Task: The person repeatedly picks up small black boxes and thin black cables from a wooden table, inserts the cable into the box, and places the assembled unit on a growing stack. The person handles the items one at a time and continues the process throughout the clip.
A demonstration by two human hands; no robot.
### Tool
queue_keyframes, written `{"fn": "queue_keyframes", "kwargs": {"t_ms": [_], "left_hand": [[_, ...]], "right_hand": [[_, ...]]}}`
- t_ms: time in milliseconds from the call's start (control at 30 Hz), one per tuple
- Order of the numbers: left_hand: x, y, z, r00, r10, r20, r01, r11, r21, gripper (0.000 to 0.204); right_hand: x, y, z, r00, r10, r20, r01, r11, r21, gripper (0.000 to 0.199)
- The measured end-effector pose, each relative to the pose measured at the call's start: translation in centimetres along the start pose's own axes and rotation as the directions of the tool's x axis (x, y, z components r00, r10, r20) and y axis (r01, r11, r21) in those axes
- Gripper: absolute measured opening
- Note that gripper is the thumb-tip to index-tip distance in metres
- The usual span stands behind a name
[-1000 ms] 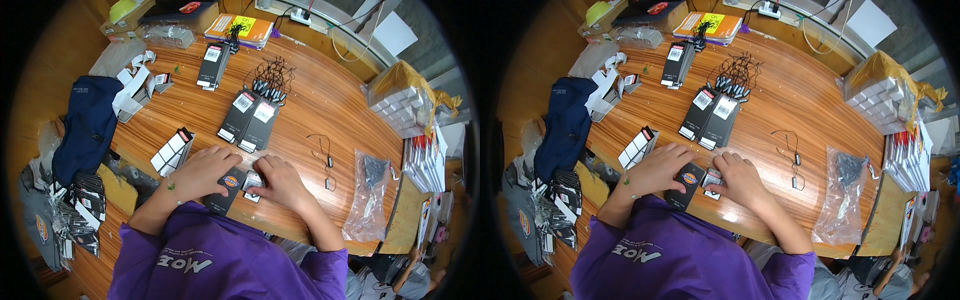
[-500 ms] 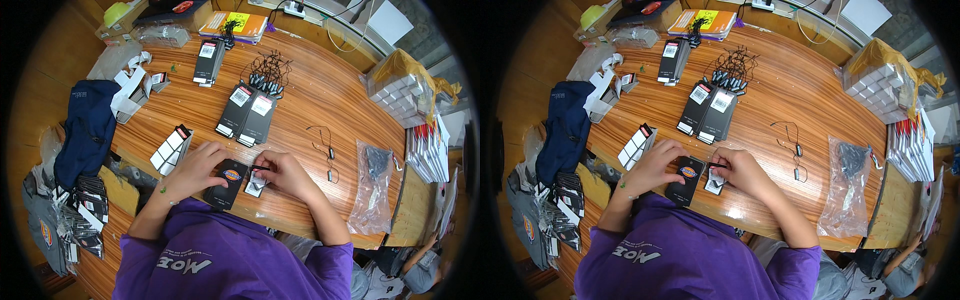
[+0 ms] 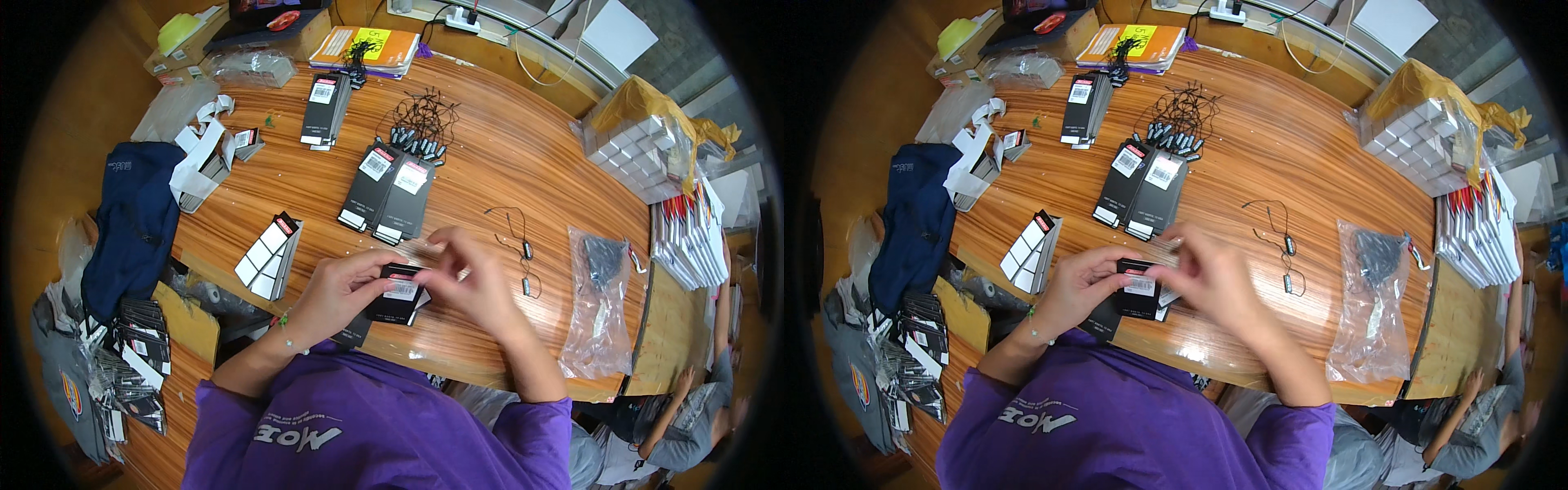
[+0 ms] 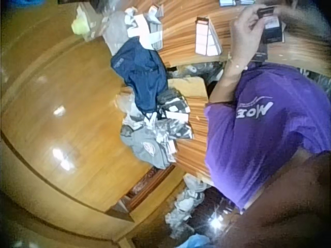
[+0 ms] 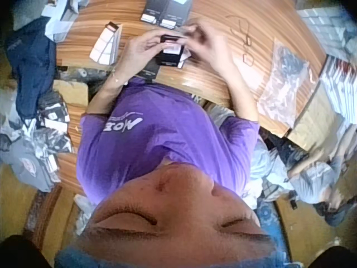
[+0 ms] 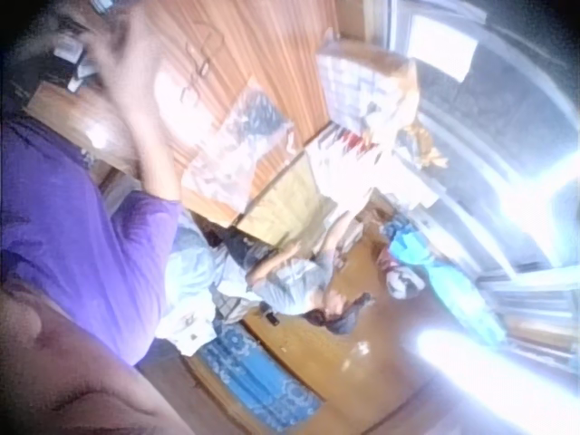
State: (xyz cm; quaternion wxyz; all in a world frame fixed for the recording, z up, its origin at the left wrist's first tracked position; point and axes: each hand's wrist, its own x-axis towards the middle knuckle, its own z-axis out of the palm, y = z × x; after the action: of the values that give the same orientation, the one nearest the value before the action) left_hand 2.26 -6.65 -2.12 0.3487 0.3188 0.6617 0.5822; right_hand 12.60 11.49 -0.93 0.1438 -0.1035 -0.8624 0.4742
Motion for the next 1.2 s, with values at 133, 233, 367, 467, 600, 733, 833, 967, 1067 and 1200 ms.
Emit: {"fn": "queue_keyframes", "kwargs": {"t_ms": [133,233,367,467,600,733,833,967,1067,1200], "left_hand": [[-0.1,0.5,-0.3,0.997,-0.072,-0.018,0.071,0.997,-0.024,0.024],[0.3,0.9,-0.2,0.999,-0.039,0.026,0.039,0.999,0.01,0.022],[0.7,1.3,0.8,0.999,0.01,0.039,-0.01,1.0,-0.02,0.02],[0.6,0.8,0.9,0.998,0.051,0.026,-0.051,0.999,-0.009,0.019],[0.9,0.3,0.5,0.999,0.027,0.041,-0.025,0.998,-0.051,0.02],[1.2,0.7,0.6,0.997,0.041,0.062,-0.038,0.998,-0.055,0.021],[1.3,0.9,0.8,0.996,0.054,0.065,-0.05,0.997,-0.062,0.02],[1.3,0.9,0.9,0.996,0.063,0.056,-0.062,0.998,-0.026,0.017],[1.9,1.5,1.1,0.993,0.061,0.098,-0.062,0.998,0.004,0.015],[3.4,2.6,2.5,0.96,0.228,0.16,-0.242,0.967,0.073,0.014]], "right_hand": [[2.2,4.3,-6.3,0.95,0.185,-0.253,-0.22,0.968,-0.117,0.017],[2.6,10.3,-8.7,0.924,0.148,-0.353,-0.245,0.937,-0.249,0.012],[2.8,12.7,-7.7,0.95,0.027,-0.312,-0.137,0.932,-0.336,0.009],[2.9,9.6,-9.1,0.966,0.144,-0.215,-0.218,0.902,-0.372,0.007],[0.9,8.1,-11.4,0.89,0.454,-0.038,-0.404,0.748,-0.527,0.014],[0.9,9.3,-10.6,0.849,0.529,0.006,-0.374,0.607,-0.701,0.022],[1.0,9.7,-10.7,0.857,0.515,0.026,-0.368,0.646,-0.669,0.02],[0.7,9.4,-11.9,0.918,0.396,0.003,-0.389,0.902,-0.186,0.015],[0.8,5.7,-11.7,0.941,0.339,0.008,-0.338,0.933,0.128,0.009],[0.7,2.0,-10.1,0.995,0.096,0.024,-0.091,0.985,-0.148,0.01]]}}
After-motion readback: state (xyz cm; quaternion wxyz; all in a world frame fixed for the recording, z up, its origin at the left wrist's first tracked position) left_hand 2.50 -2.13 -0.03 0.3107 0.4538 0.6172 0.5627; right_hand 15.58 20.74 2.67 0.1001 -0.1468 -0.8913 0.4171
